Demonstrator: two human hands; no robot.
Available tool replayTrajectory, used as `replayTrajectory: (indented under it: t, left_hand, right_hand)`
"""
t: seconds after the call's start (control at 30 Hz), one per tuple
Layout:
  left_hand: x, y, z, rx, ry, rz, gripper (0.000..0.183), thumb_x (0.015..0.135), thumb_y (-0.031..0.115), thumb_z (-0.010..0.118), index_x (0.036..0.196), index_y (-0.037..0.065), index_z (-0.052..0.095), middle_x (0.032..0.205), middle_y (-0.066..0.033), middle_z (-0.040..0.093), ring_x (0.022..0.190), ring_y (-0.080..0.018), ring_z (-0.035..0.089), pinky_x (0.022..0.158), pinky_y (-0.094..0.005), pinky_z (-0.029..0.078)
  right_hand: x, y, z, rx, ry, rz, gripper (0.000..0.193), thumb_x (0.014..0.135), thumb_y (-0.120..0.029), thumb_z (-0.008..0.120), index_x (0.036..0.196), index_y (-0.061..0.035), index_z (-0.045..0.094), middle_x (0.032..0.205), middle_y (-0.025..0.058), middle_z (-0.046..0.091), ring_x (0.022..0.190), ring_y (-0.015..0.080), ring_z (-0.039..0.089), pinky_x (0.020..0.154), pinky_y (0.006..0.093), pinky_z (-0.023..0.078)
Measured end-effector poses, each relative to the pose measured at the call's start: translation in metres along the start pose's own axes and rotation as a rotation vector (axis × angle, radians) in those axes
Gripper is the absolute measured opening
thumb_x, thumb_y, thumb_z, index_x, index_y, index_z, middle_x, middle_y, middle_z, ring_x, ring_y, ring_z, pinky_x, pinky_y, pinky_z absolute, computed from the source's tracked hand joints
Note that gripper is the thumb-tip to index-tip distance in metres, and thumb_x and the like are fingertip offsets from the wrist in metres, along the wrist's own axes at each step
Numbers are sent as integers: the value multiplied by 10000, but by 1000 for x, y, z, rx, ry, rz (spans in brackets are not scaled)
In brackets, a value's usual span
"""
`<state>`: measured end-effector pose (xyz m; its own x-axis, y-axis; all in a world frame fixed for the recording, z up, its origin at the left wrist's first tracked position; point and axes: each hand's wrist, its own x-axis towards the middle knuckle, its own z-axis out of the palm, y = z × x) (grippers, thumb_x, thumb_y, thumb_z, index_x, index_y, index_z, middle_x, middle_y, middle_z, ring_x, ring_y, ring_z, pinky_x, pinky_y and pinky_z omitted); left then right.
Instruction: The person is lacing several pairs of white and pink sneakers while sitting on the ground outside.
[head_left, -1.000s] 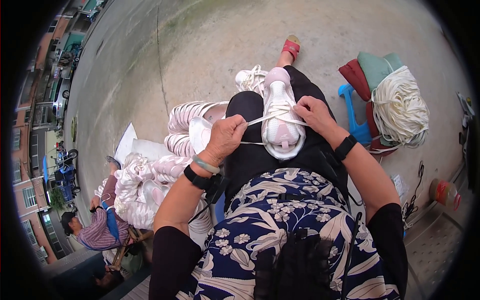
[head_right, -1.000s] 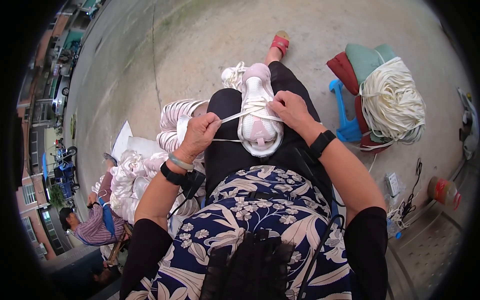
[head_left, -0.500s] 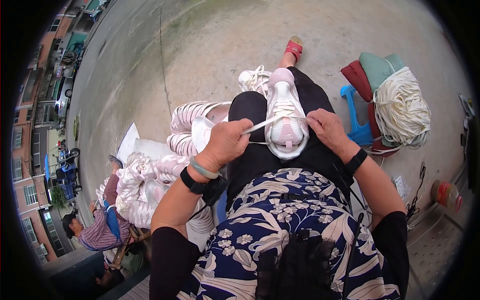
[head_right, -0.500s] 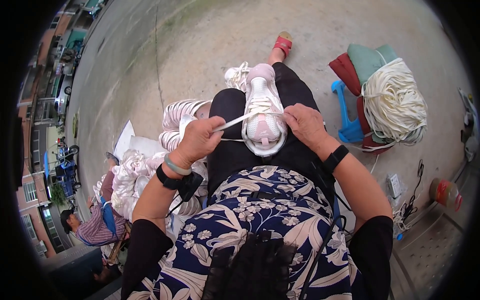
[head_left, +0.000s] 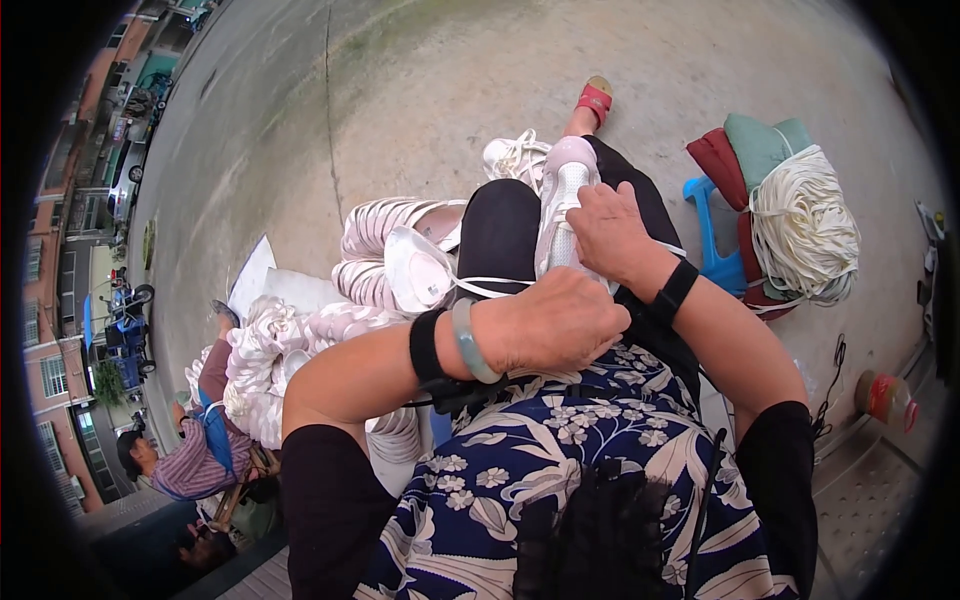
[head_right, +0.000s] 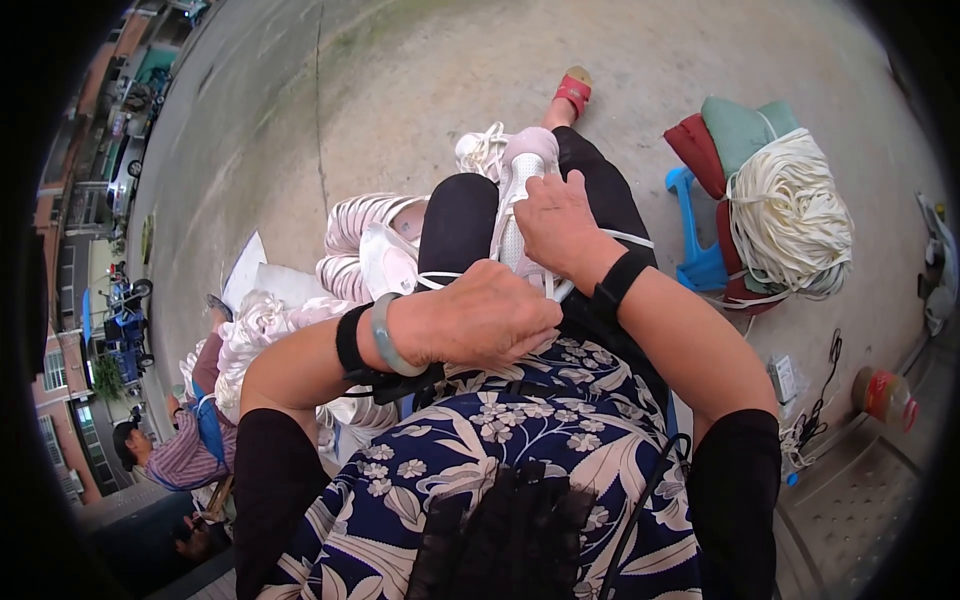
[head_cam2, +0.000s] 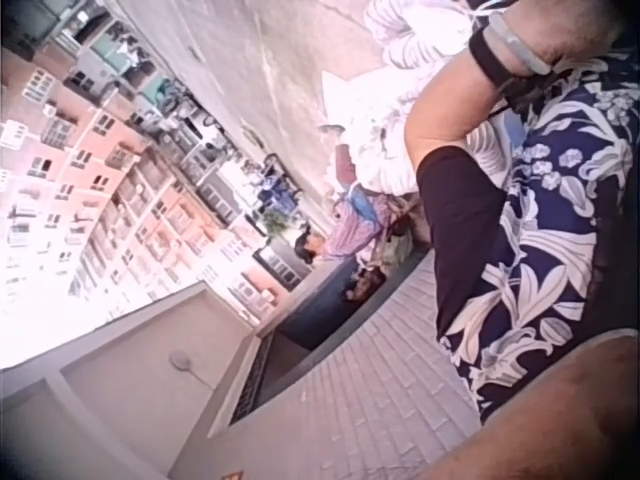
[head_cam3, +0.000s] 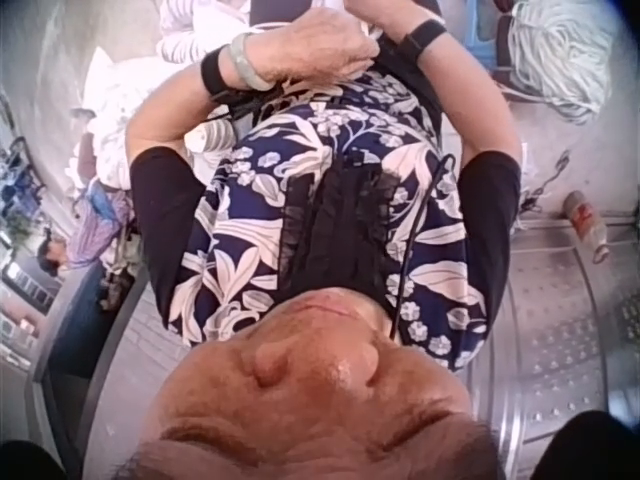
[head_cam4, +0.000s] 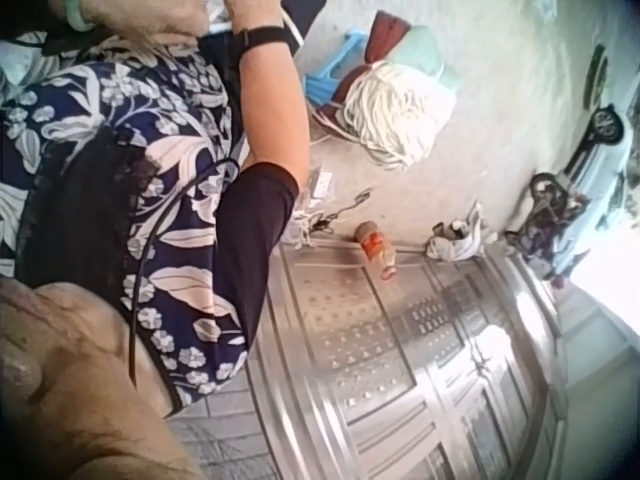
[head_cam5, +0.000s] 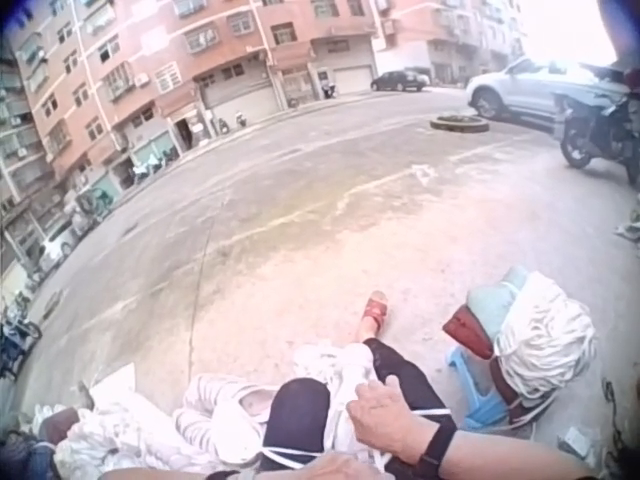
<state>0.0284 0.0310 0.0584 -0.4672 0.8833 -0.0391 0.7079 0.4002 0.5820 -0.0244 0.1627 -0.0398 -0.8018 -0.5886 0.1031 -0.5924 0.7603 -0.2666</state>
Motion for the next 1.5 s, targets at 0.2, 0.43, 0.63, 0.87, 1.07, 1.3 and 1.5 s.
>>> replayTrajectory:
  t: [0.2, 0.43, 0.63, 0.87, 1.07, 1.3, 1.5]
  left_hand:
    - [-20, -3, -7, -33, 3, -123, 213, 780, 178, 575, 629, 50, 499, 571, -136, 513, 570, -345, 541, 507, -424, 403]
    - [-77, -20, -20, 107, 129, -323, 130, 784, 148, 624, 692, 71, 573, 592, -112, 530, 543, -314, 538, 489, -388, 409]
    - [-134, -51, -17, 413, 251, -484, 52, 800, 117, 600, 778, 83, 569, 619, -120, 542, 564, -302, 563, 491, -388, 429]
    - [-201, -90, 7, 564, 329, -612, 58, 817, 123, 563, 804, 87, 520, 621, -97, 532, 553, -311, 558, 474, -392, 431]
    - [-237, -101, 10, 628, 341, -706, 31, 828, 118, 539, 822, 98, 516, 657, -115, 544, 572, -337, 560, 490, -434, 434]
    - [-290, -109, 3, 700, 320, -900, 66, 871, 122, 489, 835, 81, 526, 697, -132, 572, 619, -357, 575, 524, -442, 445]
    - [-335, -138, 17, 682, 241, -1064, 104, 877, 161, 476, 852, 77, 532, 741, -164, 588, 686, -373, 587, 589, -458, 454]
  right_hand:
    - [15, 5, 0, 452, 56, 253, 120, 709, -112, 556, 796, -45, 604, 682, 80, 575, 627, 225, 563, 569, 358, 403]
    - [-2, 42, -83, 1052, -63, 163, 150, 734, -87, 544, 859, -15, 586, 576, 1, 506, 519, 73, 472, 473, 240, 361]
    - [-88, 82, -130, 475, -78, 242, 189, 702, -72, 595, 888, -34, 591, 622, 95, 520, 524, 211, 489, 498, 314, 368]
    - [-140, 83, -92, 111, 227, -38, 300, 702, -4, 634, 988, -40, 551, 718, 105, 563, 617, 285, 537, 582, 370, 413]
    - [-101, 97, -107, -42, 413, -120, 181, 720, -3, 641, 889, -39, 586, 691, 87, 543, 608, 264, 533, 536, 370, 405]
    - [-157, 120, -143, -99, 367, 3, 172, 772, 5, 619, 942, 2, 601, 761, 129, 598, 636, 293, 561, 573, 365, 442]
    - [-248, 162, -108, -54, 208, 208, 136, 822, 8, 574, 956, 16, 594, 857, 180, 619, 745, 339, 600, 655, 374, 475]
